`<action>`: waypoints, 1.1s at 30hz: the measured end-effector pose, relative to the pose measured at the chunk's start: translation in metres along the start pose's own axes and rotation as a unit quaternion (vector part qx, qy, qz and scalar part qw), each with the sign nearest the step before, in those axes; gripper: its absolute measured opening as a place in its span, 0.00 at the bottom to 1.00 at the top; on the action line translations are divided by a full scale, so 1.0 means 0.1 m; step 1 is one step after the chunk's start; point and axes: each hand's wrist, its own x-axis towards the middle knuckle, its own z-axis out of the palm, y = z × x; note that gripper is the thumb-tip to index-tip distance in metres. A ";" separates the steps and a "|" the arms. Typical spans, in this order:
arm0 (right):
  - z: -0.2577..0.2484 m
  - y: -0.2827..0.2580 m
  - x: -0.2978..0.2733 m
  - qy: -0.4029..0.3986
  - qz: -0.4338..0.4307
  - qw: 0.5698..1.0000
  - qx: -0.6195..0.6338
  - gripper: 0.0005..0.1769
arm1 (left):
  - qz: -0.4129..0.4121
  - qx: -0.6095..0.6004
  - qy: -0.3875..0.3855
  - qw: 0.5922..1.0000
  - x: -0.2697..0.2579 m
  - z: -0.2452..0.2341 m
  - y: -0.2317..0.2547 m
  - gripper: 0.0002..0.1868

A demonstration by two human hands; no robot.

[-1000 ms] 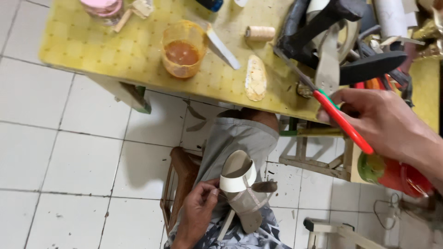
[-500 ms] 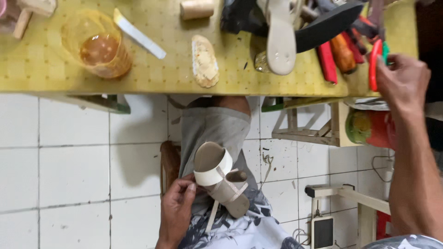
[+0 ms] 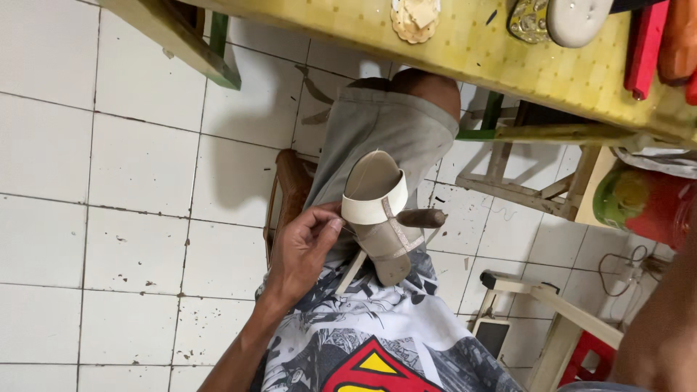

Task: The person sits on a chair and sews a beige sandal held on their lap using a needle and thread. They pull the thread through the sandal strap, adjust the sandal's position, and use a pair of scissors to cut the thread.

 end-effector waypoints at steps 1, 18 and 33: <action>0.15 -0.59 -0.24 0.005 -0.033 0.999 -0.002 0.07 | -0.001 0.004 0.002 1.000 0.00 0.00 0.01 0.09; 1.67 -2.93 -0.99 -0.164 -0.098 0.976 0.102 0.16 | 0.087 0.098 -0.017 0.991 -0.16 -0.04 0.16 0.08; 1.73 -2.89 -0.91 -0.222 -0.185 0.957 0.016 0.06 | 0.049 0.100 -0.055 0.992 -0.23 -0.10 0.30 0.13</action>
